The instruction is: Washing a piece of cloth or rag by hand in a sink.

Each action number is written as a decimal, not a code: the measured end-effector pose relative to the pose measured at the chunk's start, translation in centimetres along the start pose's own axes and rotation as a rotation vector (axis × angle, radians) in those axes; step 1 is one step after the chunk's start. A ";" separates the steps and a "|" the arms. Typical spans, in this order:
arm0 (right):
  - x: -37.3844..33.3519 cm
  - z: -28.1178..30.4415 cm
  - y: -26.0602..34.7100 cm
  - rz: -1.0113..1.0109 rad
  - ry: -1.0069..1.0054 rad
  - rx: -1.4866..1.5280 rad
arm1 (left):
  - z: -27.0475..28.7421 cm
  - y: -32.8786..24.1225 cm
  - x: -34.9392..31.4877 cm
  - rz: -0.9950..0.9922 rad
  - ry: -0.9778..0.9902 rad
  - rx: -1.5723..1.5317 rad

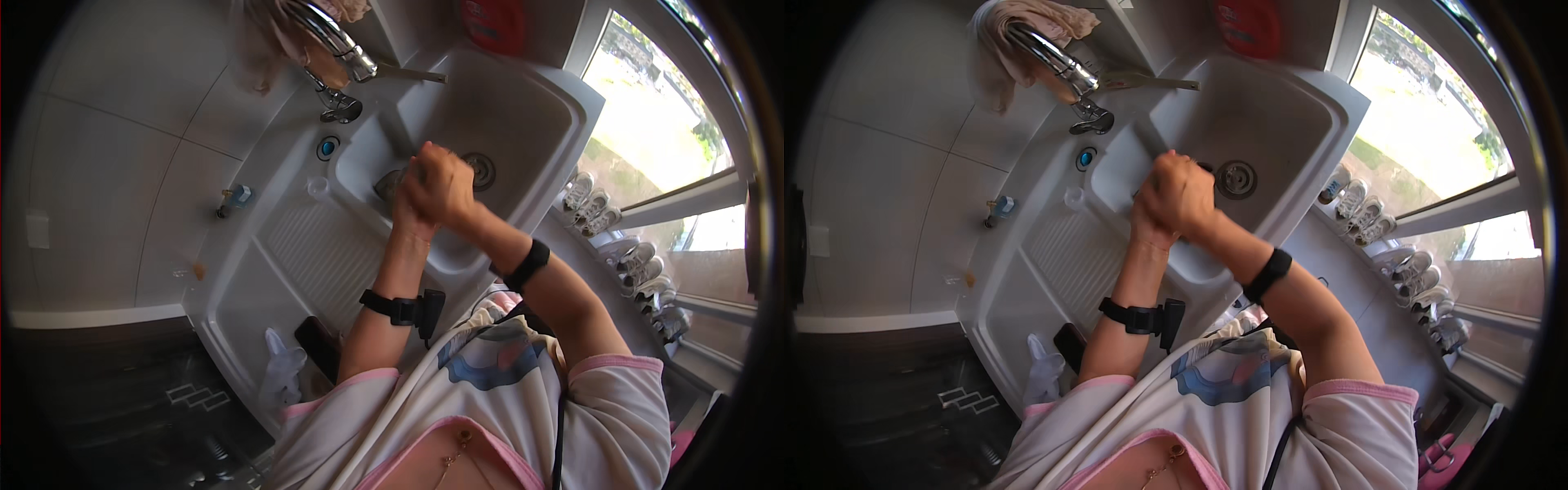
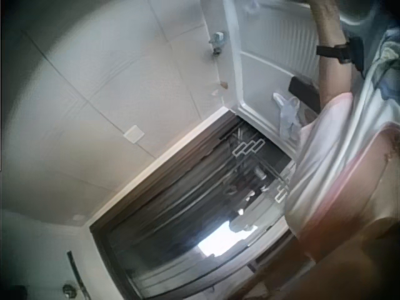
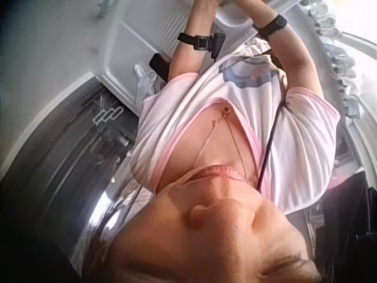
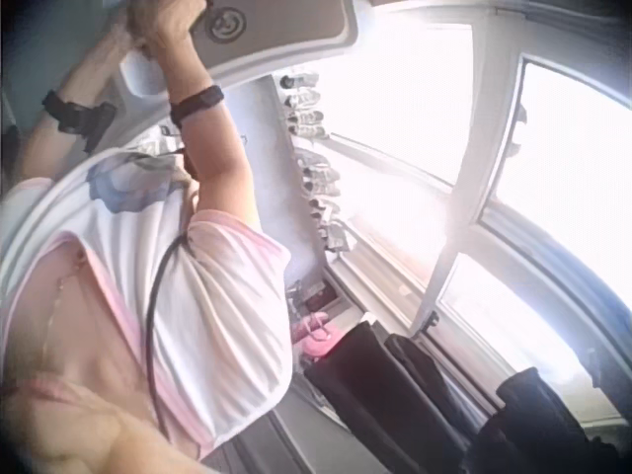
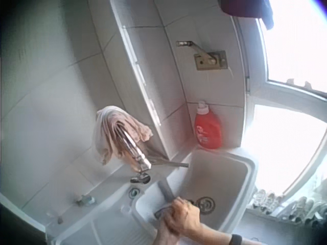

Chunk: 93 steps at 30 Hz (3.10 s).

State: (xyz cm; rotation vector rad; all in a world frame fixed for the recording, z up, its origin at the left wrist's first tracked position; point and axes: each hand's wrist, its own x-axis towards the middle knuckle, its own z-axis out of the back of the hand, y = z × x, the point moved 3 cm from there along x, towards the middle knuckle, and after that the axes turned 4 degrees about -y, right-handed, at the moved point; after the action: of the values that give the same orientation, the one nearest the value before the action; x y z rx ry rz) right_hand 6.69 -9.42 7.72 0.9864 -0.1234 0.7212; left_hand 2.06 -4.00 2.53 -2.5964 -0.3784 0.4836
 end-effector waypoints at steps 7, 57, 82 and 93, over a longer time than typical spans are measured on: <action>-1.4 0.9 -0.2 -0.156 -0.079 0.020 | -0.7 0.2 -1.8 0.244 0.008 -0.158; 3.5 0.4 -1.7 -0.165 0.037 0.002 | -1.1 1.1 -3.1 0.012 -0.070 -0.310; -1.7 1.1 0.5 -0.112 0.235 0.583 | 1.9 -0.5 -1.2 0.003 -0.041 -0.172; 1.3 -1.4 -1.6 -0.266 -0.114 0.065 | 0.5 0.9 -3.0 -0.013 -0.138 -0.178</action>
State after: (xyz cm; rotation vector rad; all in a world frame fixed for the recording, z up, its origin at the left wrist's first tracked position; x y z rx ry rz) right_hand 8.33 -8.20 6.33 1.0828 -0.0667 0.4273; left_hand -0.69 -5.59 2.46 -2.7373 -0.5058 0.6541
